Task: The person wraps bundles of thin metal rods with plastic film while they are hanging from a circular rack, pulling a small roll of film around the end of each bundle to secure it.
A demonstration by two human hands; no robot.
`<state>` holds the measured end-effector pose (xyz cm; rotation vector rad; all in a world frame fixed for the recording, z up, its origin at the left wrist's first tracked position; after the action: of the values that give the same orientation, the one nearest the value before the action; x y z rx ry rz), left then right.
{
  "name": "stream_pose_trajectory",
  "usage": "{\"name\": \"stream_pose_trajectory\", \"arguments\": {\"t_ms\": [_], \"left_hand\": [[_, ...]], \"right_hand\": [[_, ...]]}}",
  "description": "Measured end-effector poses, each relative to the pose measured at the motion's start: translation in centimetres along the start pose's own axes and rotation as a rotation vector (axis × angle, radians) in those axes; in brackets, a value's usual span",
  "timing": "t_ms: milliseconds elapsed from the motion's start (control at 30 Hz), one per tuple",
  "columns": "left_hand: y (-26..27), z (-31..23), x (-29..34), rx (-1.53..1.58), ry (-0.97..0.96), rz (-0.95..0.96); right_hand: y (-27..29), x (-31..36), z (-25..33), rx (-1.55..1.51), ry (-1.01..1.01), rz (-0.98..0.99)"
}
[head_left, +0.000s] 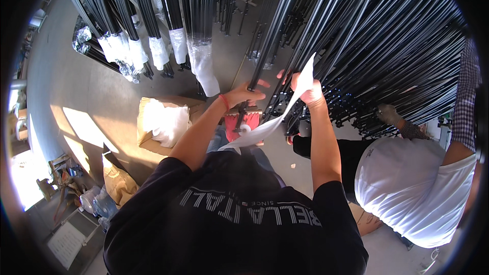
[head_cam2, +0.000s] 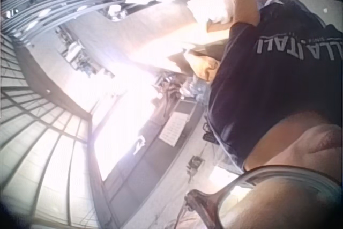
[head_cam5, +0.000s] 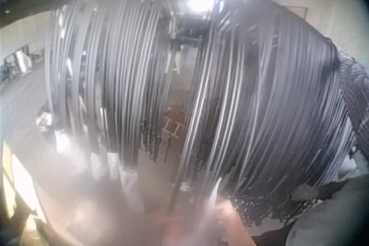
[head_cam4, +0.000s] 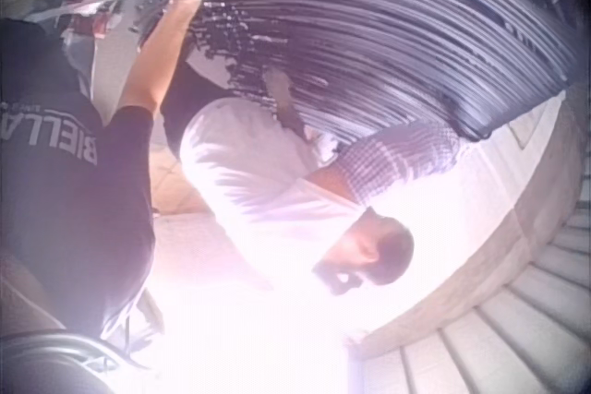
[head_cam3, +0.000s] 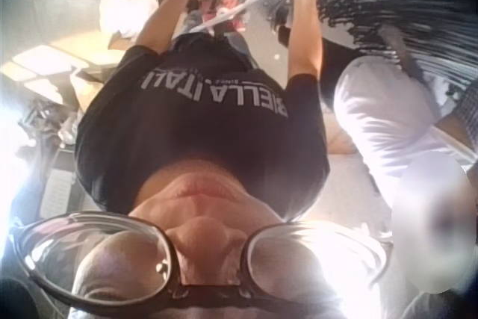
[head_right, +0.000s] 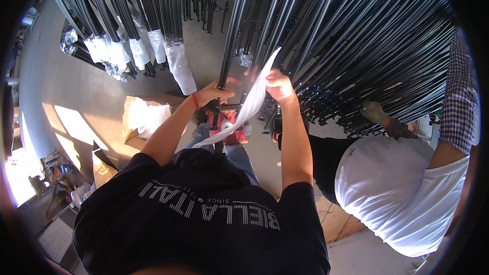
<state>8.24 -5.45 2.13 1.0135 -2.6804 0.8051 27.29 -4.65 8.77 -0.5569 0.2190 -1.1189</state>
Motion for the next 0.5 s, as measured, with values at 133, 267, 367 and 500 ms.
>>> {"name": "stream_pose_trajectory", "arguments": {"t_ms": [133,267,367,500], "left_hand": [[-0.4,-0.8,0.2,-0.325,0.031,-0.031],[-0.3,2.0,-1.5,-0.38,-0.232,-0.023],[-0.4,2.4,-2.0,-0.195,-0.189,-0.053],[-0.7,0.9,-2.3,-0.254,-0.193,-0.096]], "right_hand": [[3.7,0.4,-3.0,-0.153,-0.086,-0.007],[2.9,0.0,-5.2,-0.276,0.038,-0.115],[-0.8,0.3,-4.6,-0.314,0.118,-0.323],[-1.3,0.2,-5.1,-0.13,0.289,-0.396]]}}
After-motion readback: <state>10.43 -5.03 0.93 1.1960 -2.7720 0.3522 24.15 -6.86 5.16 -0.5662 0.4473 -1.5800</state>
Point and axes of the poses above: each hand's wrist, its own x-axis away from the middle knuckle, its own y-axis out of the back of the hand, z = x × y, the point moved 3 cm from there along -x, towards the middle knuckle, and after that the axes turned 2 degrees about -x, right-handed, at the moved point
